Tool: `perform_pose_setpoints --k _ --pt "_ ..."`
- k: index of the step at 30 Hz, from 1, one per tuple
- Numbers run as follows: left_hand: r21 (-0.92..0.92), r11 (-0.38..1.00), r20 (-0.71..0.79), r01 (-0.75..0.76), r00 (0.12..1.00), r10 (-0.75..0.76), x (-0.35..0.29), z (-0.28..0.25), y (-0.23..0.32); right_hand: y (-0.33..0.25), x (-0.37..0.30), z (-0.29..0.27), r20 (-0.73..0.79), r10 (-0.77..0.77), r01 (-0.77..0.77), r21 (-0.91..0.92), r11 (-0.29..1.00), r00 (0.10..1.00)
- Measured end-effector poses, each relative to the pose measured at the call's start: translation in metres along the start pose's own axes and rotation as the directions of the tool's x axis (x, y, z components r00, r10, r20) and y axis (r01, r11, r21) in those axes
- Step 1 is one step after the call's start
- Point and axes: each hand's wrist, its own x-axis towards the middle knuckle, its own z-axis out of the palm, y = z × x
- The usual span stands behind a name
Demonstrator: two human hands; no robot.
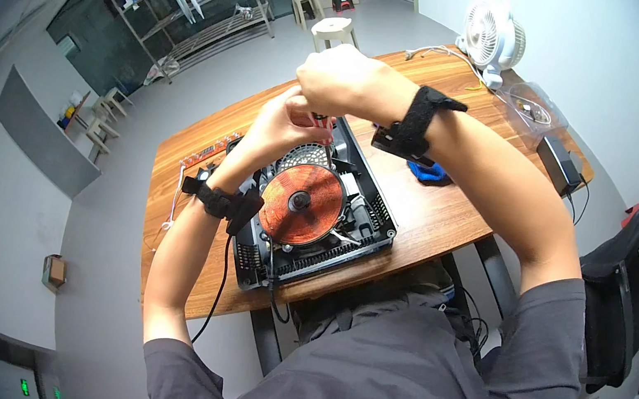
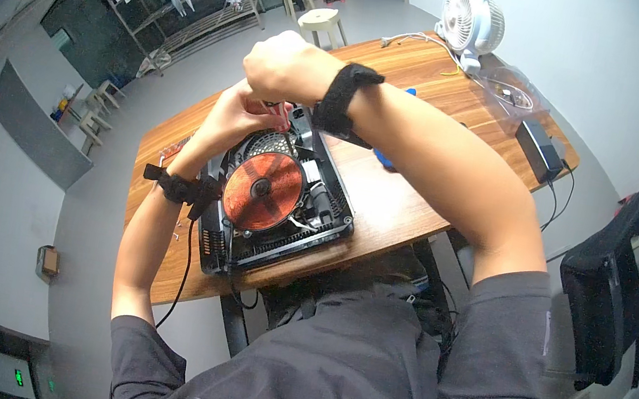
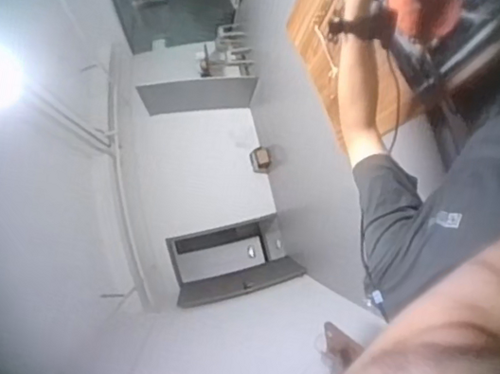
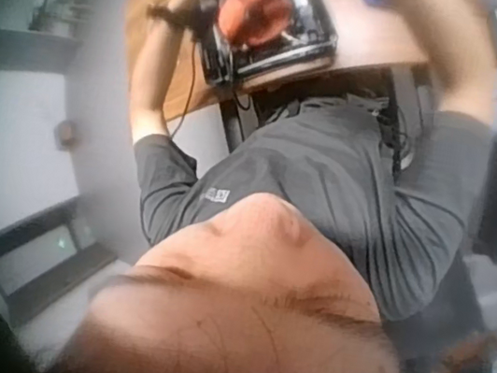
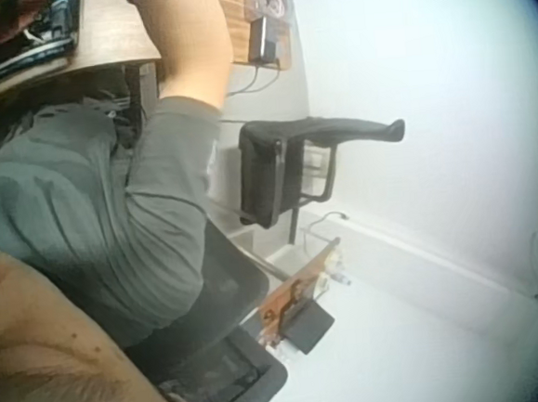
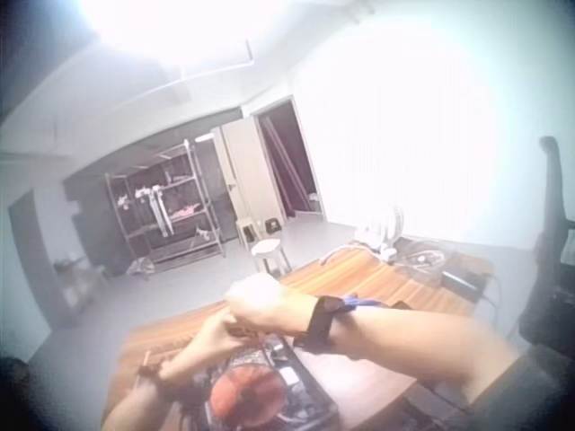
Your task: The person wipes the interior of a black plastic casing with a blue cloth, then places a copper-colored circular component inside. They use a screwdriver to fasten screws and connect wires to the internal circuitry, securing the assembly.
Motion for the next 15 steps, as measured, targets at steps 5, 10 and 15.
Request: perform_pose_setpoints --k 5,10,15 --pt "0.091 0.996 0.039 0.019 0.999 -0.023 0.005 -0.011 -0.008 0.004 0.002 -0.006 0.222 -0.062 0.059 0.016 0.998 0.973" --pt "0.159 0.987 0.084 -0.028 0.996 0.015 0.001 -0.009 -0.009 0.000 0.008 0.001 0.150 -0.017 0.004 0.089 0.996 0.989" --pt "0.045 0.999 0.035 0.022 0.999 -0.023 0.005 0.001 -0.016 0.006 0.003 0.007 0.003 0.015 -0.015 0.017 1.000 1.000"
